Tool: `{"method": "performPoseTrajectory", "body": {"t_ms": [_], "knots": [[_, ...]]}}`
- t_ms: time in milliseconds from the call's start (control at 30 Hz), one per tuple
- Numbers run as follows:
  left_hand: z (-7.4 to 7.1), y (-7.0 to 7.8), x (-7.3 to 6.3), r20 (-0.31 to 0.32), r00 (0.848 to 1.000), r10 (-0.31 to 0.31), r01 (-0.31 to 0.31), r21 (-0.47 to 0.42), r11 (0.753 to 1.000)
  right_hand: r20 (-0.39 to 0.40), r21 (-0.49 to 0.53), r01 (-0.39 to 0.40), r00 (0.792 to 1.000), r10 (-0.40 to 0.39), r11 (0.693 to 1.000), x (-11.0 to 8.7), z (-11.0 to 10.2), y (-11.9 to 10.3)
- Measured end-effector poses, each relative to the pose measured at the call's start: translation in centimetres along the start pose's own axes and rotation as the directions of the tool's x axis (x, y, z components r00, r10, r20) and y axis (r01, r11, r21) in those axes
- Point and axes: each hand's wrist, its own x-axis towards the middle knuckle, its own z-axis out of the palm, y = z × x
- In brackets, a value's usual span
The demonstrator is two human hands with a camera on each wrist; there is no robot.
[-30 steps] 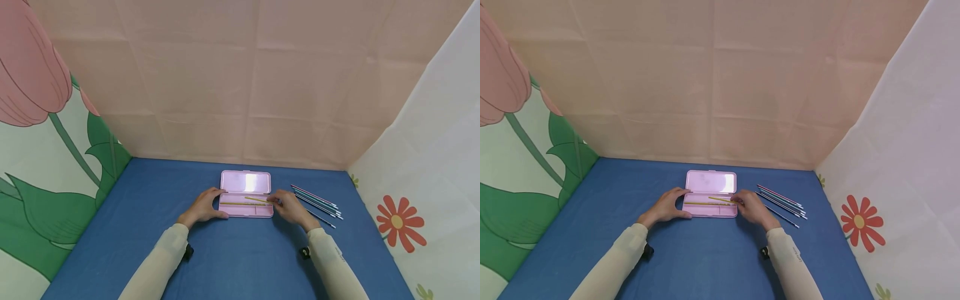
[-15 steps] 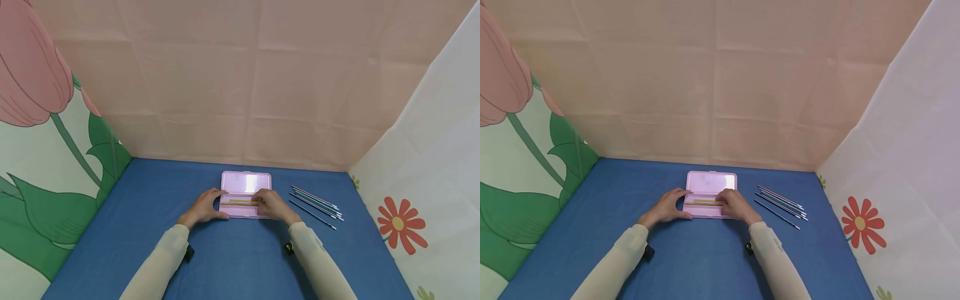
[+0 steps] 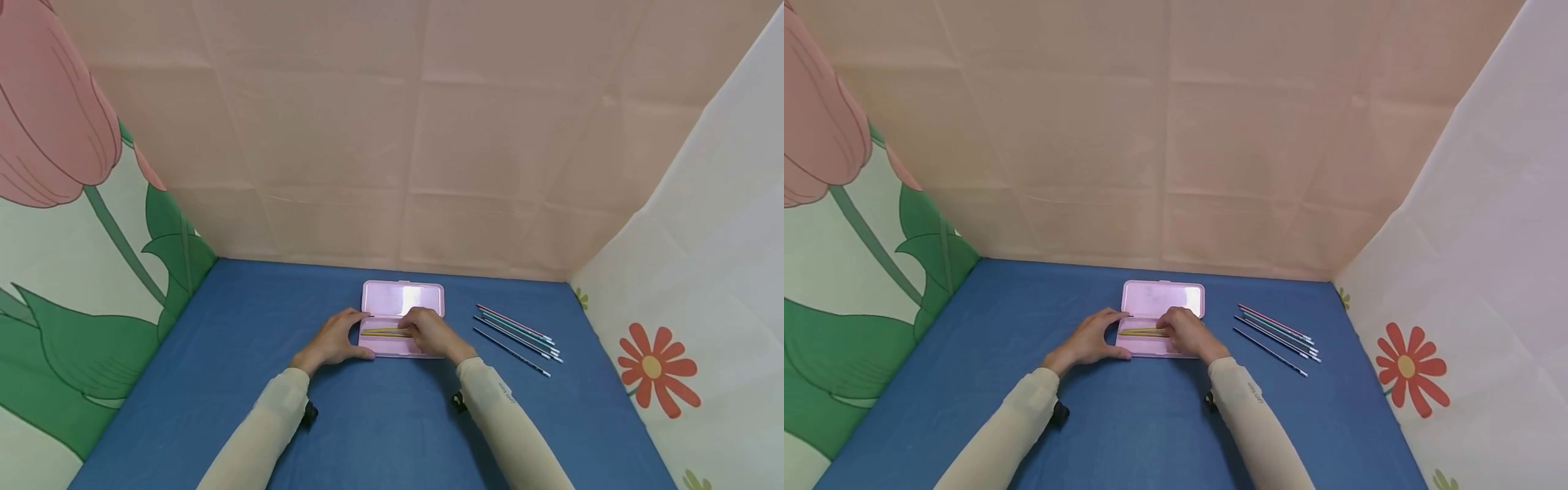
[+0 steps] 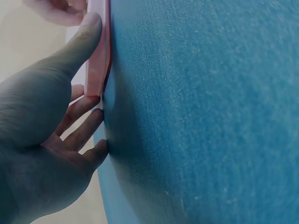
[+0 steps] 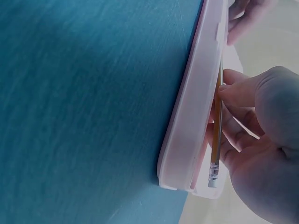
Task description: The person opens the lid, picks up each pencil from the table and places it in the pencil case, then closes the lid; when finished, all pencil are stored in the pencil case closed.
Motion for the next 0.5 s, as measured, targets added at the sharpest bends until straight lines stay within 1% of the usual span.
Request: {"method": "performPoseTrajectory", "body": {"t_ms": [200, 400, 500], "knots": [[0.04, -0.01, 0.03, -0.003, 1.000, 0.017, -0.017, 0.003, 1.000, 0.006, -0.022, -0.002, 1.000, 0.002, 1.000, 0.33, 0.32, -0.04], [-0.07, -0.05, -0.09, -0.001, 1.000, 0.009, -0.009, 0.002, 1.000, 0.031, -0.014, -0.030, 0.999, 0.031, 0.999, 0.26, 0.43, -0.28], [-0.04, 0.02, -0.20, -0.001, 1.000, 0.005, -0.005, 0.000, 1.000, 0.043, -0.026, -0.028, 0.999, 0.029, 0.999, 0.15, 0.50, -0.37]]}}
